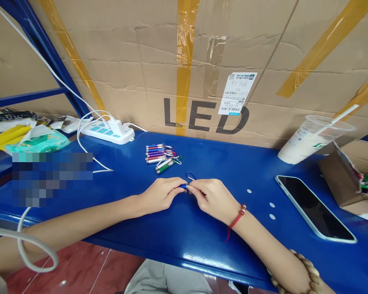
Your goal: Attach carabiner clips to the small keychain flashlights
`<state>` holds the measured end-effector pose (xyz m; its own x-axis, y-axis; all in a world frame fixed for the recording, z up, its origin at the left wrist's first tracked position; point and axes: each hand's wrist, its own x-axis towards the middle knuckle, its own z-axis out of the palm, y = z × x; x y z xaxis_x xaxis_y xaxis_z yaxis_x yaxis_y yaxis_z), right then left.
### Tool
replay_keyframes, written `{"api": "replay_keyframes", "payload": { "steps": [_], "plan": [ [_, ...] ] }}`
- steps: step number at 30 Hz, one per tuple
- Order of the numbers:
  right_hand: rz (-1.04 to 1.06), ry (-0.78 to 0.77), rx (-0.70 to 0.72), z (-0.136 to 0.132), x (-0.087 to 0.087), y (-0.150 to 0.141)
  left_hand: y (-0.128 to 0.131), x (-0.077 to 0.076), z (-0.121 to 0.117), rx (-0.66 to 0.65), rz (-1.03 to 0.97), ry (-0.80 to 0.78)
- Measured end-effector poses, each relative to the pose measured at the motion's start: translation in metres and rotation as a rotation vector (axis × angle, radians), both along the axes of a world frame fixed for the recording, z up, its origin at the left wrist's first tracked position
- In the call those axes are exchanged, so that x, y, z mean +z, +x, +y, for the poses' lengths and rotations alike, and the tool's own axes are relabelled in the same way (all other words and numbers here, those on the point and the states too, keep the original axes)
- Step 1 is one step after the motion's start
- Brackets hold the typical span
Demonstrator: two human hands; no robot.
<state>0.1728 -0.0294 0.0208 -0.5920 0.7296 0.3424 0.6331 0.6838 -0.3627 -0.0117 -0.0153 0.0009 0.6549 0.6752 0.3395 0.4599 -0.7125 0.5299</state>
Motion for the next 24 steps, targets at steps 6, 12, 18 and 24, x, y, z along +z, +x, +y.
{"api": "replay_keyframes", "payload": {
  "steps": [6,12,18,24],
  "plan": [
    [0.076,-0.272,-0.049,0.0010,0.0026,-0.0028,0.0009,0.0006,-0.0011,0.003,0.075,0.041],
    [0.154,-0.531,-0.143,-0.0009,0.0040,-0.0066,0.0009,0.0004,0.0002,0.025,0.128,0.059],
    [0.126,-0.521,-0.187,-0.0009,0.0024,-0.0089,0.0017,-0.0002,0.0014,0.036,0.157,0.041],
    [0.050,-0.450,-0.232,0.0017,-0.0029,-0.0102,0.0048,-0.0017,0.0000,0.100,0.272,0.065]
  ]
}}
